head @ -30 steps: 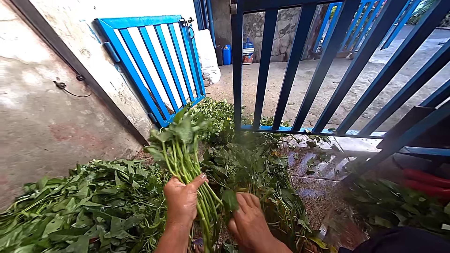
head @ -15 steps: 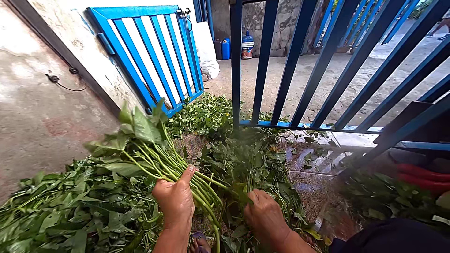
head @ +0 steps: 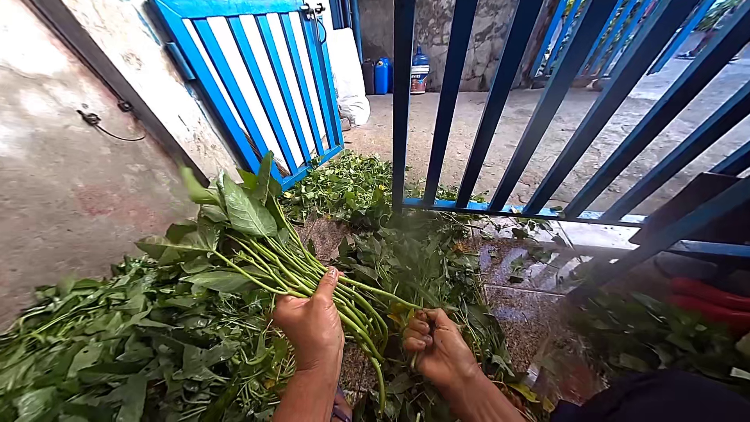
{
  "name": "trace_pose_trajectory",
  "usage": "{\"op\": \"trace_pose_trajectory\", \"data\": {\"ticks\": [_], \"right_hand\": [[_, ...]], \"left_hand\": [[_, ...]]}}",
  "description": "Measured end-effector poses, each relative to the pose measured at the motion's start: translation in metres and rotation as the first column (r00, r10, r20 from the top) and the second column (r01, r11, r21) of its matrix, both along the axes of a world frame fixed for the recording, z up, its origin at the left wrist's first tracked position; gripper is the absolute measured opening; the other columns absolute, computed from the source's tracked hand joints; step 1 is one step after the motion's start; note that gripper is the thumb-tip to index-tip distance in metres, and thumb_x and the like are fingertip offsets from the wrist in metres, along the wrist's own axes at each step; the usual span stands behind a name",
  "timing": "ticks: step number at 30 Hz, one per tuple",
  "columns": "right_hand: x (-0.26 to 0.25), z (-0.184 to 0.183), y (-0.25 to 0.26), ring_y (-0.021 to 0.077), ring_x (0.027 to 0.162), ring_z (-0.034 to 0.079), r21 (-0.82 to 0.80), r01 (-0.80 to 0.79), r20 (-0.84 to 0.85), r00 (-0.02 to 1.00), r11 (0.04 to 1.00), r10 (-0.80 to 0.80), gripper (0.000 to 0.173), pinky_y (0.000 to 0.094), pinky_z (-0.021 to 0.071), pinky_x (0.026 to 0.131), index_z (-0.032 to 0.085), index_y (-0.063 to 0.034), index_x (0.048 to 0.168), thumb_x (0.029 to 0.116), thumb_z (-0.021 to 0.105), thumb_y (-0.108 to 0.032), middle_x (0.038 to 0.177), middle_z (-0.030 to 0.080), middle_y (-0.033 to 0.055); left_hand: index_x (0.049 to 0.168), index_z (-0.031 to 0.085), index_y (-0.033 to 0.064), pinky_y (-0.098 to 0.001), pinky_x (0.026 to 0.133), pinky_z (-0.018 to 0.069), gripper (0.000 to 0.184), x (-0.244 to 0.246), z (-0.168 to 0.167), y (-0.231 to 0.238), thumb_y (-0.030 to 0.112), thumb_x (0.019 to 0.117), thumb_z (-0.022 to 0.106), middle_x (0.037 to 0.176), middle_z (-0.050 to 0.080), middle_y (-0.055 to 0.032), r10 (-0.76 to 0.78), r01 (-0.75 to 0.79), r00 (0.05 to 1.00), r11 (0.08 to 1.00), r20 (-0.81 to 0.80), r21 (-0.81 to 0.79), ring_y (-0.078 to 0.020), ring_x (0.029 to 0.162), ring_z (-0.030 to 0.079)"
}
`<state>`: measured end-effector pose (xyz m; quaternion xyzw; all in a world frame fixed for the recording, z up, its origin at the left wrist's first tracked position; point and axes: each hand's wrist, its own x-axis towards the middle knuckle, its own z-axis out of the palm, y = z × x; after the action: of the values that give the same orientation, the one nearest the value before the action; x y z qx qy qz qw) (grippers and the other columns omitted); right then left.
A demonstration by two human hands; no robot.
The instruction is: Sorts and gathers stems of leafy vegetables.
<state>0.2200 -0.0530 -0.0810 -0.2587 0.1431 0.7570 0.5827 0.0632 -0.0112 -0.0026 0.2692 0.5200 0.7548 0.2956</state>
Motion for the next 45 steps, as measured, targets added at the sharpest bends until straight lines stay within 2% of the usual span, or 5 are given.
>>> {"op": "trace_pose_trajectory", "data": {"ticks": [6,11,15,27,45], "right_hand": [[0.043,-0.089,-0.014,0.0069,0.037,0.038,-0.122,-0.165,0.521,0.828,0.979,0.205,0.031,0.0208,0.0354,0.037,0.043,-0.0118,0.077,0.1040,0.028,-0.014,0.050,0.040,-0.0021],[0.056,-0.120,-0.047,0.0500,0.121,0.059,-0.711,-0.671,0.703,-0.669,0.210,0.243,0.060,0.0701,0.0465,0.099,0.068,0.0062,0.120,0.0931,0.071,-0.047,0.125,0.064,0.0320],[0.017,-0.053,-0.034,0.0238,0.079,0.069,0.066,-0.606,0.672,-0.560,0.793,-0.484,0.023,0.0394,0.0609,0.066,0.070,-0.0053,0.097,0.0960,0.065,-0.028,0.095,0.067,0.0125],[0.003,-0.008,-0.009,0.0223,0.078,0.062,0.207,-0.894,0.273,-0.337,0.397,-0.901,0.011,0.0338,0.0556,0.064,0.065,-0.0105,0.100,0.1011,0.055,-0.015,0.083,0.060,0.0054],[0.040,-0.137,0.038,0.0337,0.125,0.062,-0.692,-0.323,0.630,-0.706,0.646,0.322,0.036,0.0550,0.0520,0.100,0.065,-0.0068,0.130,0.1020,0.050,-0.025,0.136,0.062,0.0162]], "left_hand": [[0.116,0.057,-0.0020,-0.0408,0.074,0.0658,0.046,-0.050,0.022,0.013,-0.014,0.0776,0.078,0.094,0.073,-0.0110,0.123,-0.121,0.992,0.989,-0.026,0.086,-0.0235,0.080,0.075],[0.116,0.058,-0.0007,-0.0375,0.072,0.0669,0.049,-0.053,0.021,0.011,-0.016,0.0751,0.079,0.095,0.074,-0.0076,0.103,-0.096,0.992,0.991,-0.078,0.091,-0.0203,0.080,0.076],[0.115,0.060,-0.0026,-0.0375,0.070,0.0668,0.046,-0.044,0.017,0.007,-0.019,0.0751,0.077,0.094,0.075,-0.0099,-0.043,0.044,0.996,0.999,-0.082,0.017,-0.0219,0.077,0.076],[0.111,0.061,-0.0044,-0.0371,0.062,0.0662,0.045,-0.035,0.010,-0.005,-0.025,0.0723,0.074,0.089,0.074,-0.0127,-0.256,0.245,0.964,0.962,-0.077,-0.121,-0.0233,0.071,0.075],[0.120,0.058,-0.0023,-0.0402,0.063,0.0652,0.032,-0.064,0.022,0.007,-0.009,0.0898,0.067,0.098,0.069,-0.0158,-0.008,0.048,0.981,0.978,0.195,-0.202,-0.0250,0.072,0.073]]}}
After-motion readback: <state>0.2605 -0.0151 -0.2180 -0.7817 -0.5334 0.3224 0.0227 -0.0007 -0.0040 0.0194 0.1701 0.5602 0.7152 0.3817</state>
